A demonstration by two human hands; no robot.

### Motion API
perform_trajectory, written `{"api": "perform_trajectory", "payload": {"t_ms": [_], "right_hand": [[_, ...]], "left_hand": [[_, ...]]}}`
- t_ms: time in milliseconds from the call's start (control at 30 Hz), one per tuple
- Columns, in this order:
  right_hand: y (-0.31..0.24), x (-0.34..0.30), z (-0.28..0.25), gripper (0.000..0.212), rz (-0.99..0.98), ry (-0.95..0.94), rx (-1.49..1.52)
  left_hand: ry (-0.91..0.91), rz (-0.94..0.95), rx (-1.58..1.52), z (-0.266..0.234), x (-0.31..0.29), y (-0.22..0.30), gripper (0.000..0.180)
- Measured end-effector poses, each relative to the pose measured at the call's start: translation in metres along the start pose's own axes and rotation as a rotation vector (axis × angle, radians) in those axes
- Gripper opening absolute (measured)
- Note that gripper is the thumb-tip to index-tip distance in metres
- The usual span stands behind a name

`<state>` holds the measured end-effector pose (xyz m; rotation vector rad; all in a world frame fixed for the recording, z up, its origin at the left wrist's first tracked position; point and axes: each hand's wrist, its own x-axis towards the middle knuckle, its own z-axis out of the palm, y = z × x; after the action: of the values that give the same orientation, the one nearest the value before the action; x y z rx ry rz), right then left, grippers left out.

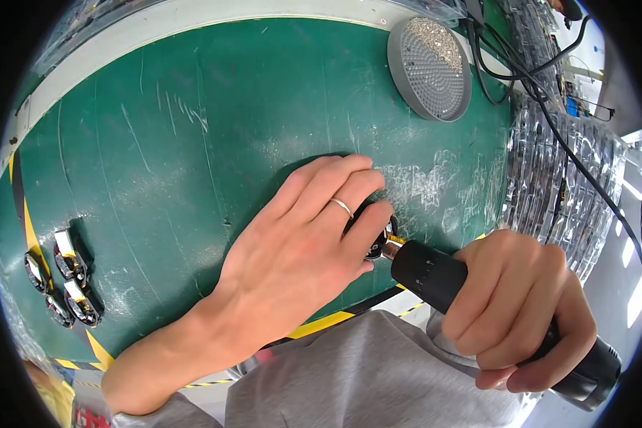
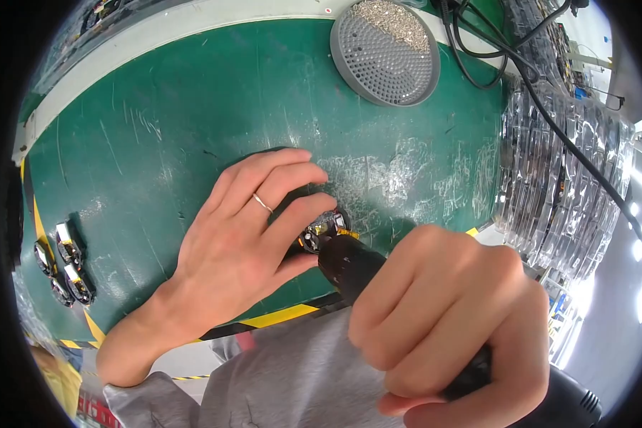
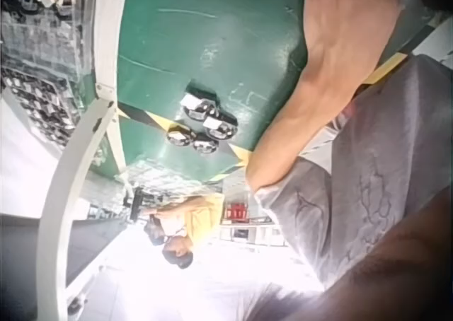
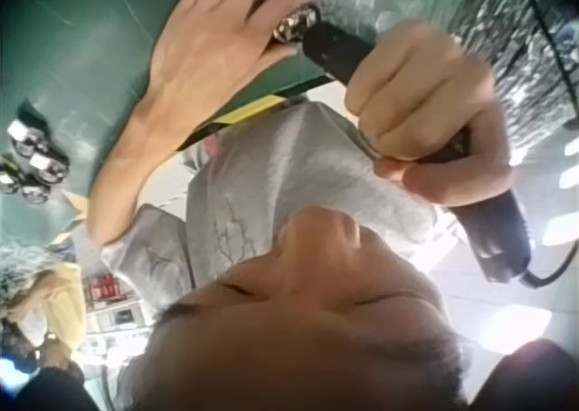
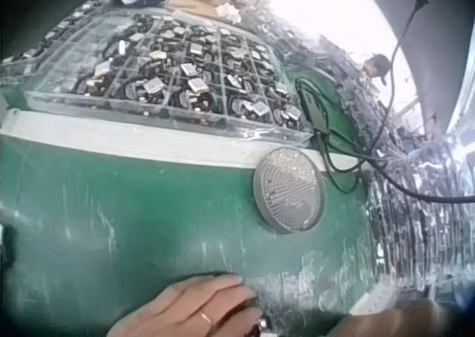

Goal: The person assembles small electronic components into smartwatch housings using an electric screwdriver.

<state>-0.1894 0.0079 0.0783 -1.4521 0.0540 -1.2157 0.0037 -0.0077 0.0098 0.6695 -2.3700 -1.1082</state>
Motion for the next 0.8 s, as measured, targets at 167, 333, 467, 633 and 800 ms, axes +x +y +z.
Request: {"api": "perform_trajectory", "payload": {"t_ms": [167,333,467,633,800], "right_hand": [[0.001,-0.001,-0.001,0.027,-0.014,-0.001,0.019],[0.002,-0.001,-0.001,0.027,0.0,-0.015,0.016],[0.007,0.001,0.001,0.029,0.042,-0.006,-0.013],[0.01,0.004,0.005,0.032,0.102,-0.029,-0.059],[0.019,0.006,0.006,0.032,0.05,-0.01,-0.08]], "left_hand": [[0.013,-0.006,-0.008,0.002,0.0,-0.001,0.055],[0.048,0.0,0.01,0.006,0.0,0.0,0.055],[0.068,-0.008,-0.009,0.009,-0.001,-0.001,0.055],[0.135,-0.013,0.005,0.013,-0.002,-0.001,0.051],[0.134,-0.022,0.014,0.01,-0.002,-0.001,0.051]]}}
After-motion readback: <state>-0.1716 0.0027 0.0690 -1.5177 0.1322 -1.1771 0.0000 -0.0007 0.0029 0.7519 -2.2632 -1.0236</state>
